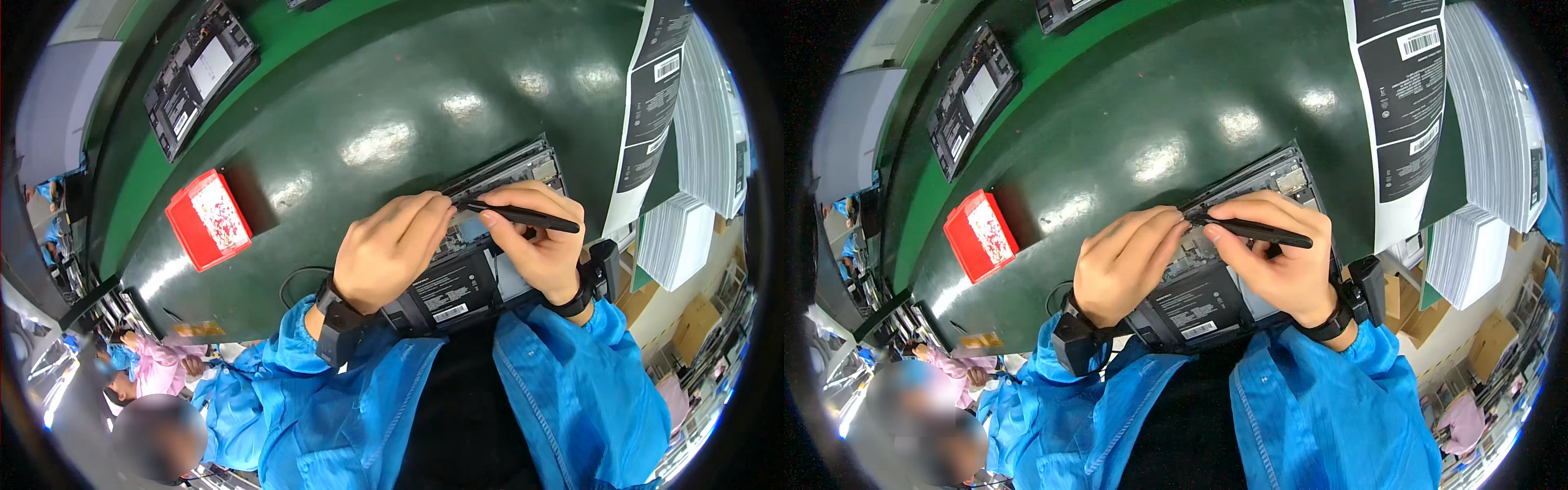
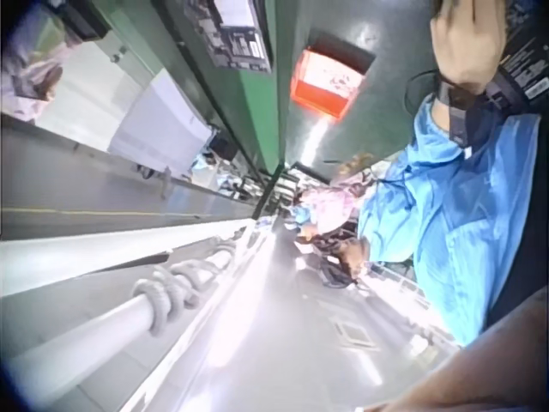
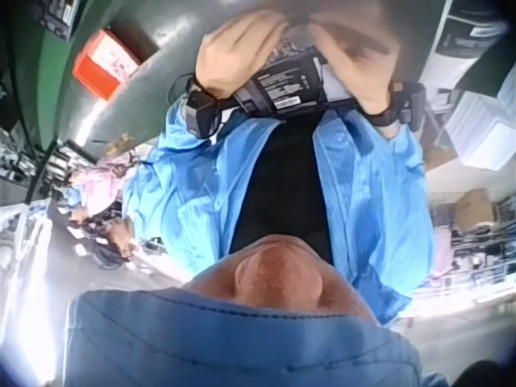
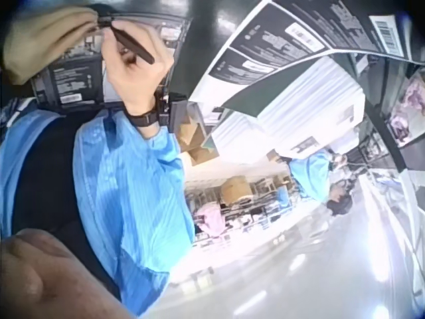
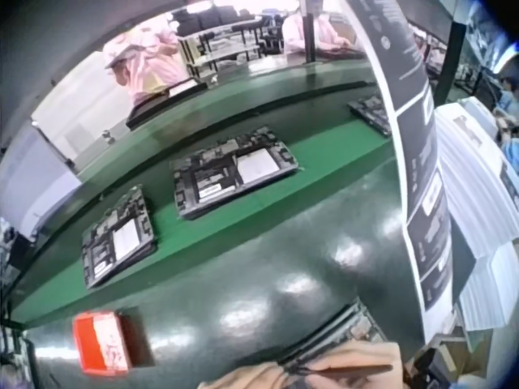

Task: Applying labels to battery packs and assembling internal components of an electronic device on a production line.

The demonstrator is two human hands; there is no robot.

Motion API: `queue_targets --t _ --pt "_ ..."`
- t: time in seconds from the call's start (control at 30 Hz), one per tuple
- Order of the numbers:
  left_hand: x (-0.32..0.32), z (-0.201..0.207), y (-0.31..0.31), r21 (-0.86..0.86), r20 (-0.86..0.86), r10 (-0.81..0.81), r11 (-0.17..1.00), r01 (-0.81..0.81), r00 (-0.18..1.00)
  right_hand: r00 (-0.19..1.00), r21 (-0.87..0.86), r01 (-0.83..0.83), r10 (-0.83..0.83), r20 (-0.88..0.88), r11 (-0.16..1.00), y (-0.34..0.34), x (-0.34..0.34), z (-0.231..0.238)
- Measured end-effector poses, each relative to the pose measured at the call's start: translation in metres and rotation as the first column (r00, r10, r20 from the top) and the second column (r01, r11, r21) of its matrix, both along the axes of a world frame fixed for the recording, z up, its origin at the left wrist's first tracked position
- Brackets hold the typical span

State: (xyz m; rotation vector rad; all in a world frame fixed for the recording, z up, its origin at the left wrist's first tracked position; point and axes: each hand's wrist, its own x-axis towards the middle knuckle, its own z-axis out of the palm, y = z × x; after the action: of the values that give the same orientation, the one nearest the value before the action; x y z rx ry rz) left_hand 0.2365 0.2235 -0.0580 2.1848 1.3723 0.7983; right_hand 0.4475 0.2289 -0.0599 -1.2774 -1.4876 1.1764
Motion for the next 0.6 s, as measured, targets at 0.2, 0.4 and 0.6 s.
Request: queue_targets --t 0.2,0.4,0.6 --pt "0.002 -0.003 -0.006 -0.015 0.022 0.067 0.998 -0.066 0.998 0.993 0.011 -0.072 0.071 0.094 0.997 0.005 -0.002 0.006" --pt "0.003 -0.007 -0.006 -0.072 0.115 0.107 0.992 -0.099 0.988 0.992 0.001 -0.101 0.100 0.081 0.995 0.008 -0.005 0.008" --pt "0.005 -0.010 -0.006 -0.130 0.185 0.165 0.981 -0.142 0.969 0.987 -0.034 -0.113 0.117 0.111 0.993 0.010 -0.005 0.010"
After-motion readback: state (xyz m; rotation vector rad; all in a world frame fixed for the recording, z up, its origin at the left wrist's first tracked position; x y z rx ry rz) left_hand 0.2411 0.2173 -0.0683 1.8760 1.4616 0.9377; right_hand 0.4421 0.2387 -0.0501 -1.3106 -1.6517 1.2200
